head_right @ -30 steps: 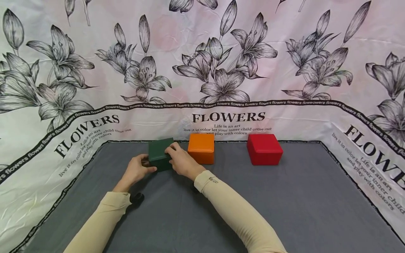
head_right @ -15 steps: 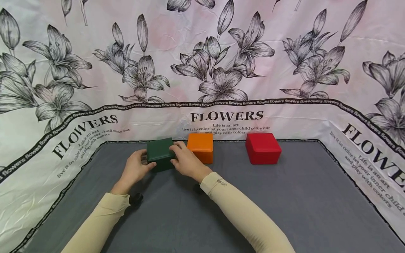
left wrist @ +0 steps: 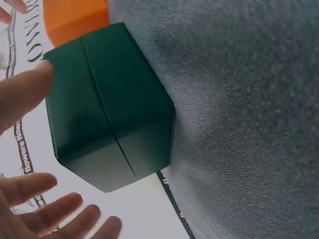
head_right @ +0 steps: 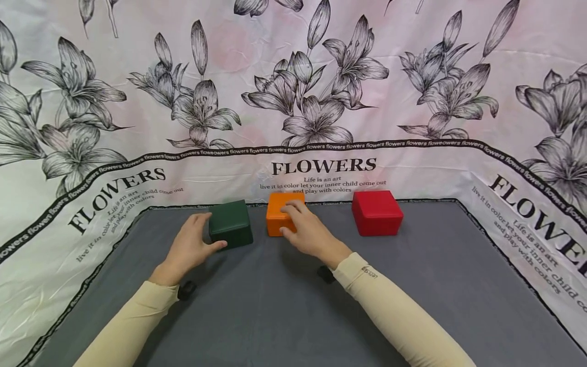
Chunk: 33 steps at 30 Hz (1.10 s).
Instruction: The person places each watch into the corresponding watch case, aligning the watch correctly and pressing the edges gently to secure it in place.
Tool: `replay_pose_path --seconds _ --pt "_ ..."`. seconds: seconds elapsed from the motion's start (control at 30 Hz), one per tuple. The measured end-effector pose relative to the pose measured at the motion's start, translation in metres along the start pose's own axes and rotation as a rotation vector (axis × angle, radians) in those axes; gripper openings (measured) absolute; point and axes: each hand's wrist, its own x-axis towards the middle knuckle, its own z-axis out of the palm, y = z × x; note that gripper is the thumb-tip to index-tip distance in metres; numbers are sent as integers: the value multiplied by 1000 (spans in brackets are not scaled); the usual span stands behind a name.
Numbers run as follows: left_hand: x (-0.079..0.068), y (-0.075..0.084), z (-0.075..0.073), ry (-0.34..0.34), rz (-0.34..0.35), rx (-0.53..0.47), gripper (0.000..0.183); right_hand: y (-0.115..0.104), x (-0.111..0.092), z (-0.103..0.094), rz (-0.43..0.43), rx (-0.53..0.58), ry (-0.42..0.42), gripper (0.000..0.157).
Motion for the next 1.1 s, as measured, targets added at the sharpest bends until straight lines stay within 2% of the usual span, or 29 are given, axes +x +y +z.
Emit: replay_pose_path --seconds 0.2,0.37,0.77,1.1 --pt "6 -10 6 -86 69 64 83 17 -23 -15 41 -65 7 48" --pt "11 -16 8 -87 121 83 74 29 -41 -28 65 -104 21 48" --pt "20 -31 3 -105 122 77 73 50 -69 -40 110 -159 46 51" --pt "12 -41 -7 -107 83 101 93 65 -85 -49 105 -213 84 54"
